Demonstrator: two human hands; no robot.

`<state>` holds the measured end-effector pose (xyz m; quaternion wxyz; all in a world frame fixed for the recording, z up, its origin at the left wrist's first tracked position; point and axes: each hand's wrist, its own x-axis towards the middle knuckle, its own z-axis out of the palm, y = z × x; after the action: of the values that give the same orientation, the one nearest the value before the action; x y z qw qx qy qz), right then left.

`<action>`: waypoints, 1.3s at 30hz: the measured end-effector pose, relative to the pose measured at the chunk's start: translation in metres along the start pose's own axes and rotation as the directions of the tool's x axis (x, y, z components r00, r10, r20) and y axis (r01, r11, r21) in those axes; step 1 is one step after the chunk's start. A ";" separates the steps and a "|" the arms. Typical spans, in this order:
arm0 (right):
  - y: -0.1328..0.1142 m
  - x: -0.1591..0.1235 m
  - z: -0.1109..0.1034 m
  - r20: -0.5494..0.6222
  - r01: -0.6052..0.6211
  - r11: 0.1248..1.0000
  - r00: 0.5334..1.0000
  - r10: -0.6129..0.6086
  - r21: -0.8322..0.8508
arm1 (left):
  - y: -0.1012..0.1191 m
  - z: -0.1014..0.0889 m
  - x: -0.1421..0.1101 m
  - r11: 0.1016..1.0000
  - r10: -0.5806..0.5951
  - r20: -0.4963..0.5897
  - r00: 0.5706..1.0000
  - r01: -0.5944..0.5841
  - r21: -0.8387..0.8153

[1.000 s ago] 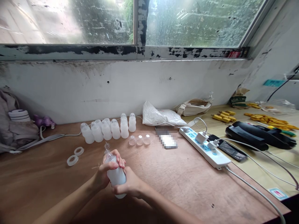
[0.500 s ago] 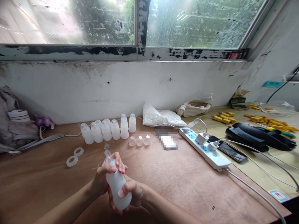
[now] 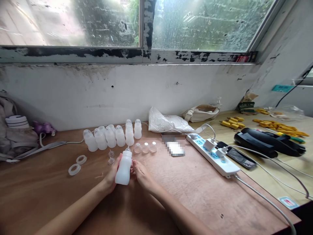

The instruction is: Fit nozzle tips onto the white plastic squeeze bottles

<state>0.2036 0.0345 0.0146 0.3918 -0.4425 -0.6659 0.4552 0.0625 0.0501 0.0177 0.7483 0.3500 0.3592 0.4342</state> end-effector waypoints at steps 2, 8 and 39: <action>0.009 0.006 -0.013 -0.157 0.062 0.971 0.983 -0.100 -0.229 | 0.000 -0.003 0.002 0.996 -0.078 -0.022 0.997 0.076 -0.054; 0.053 0.028 -0.072 -0.377 -0.016 0.706 0.854 -0.359 -0.708 | 0.007 -0.007 0.000 0.990 -0.098 0.027 0.995 0.100 -0.104; 0.008 0.007 -0.029 -0.521 0.061 0.998 0.851 -0.065 -0.024 | 0.006 -0.006 -0.003 0.889 -0.066 0.279 0.958 -0.070 0.452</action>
<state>0.2298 0.0505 0.0163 0.5708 -0.5288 -0.5503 0.3029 0.0541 0.0504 0.0207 0.6885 0.5756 0.3384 0.2830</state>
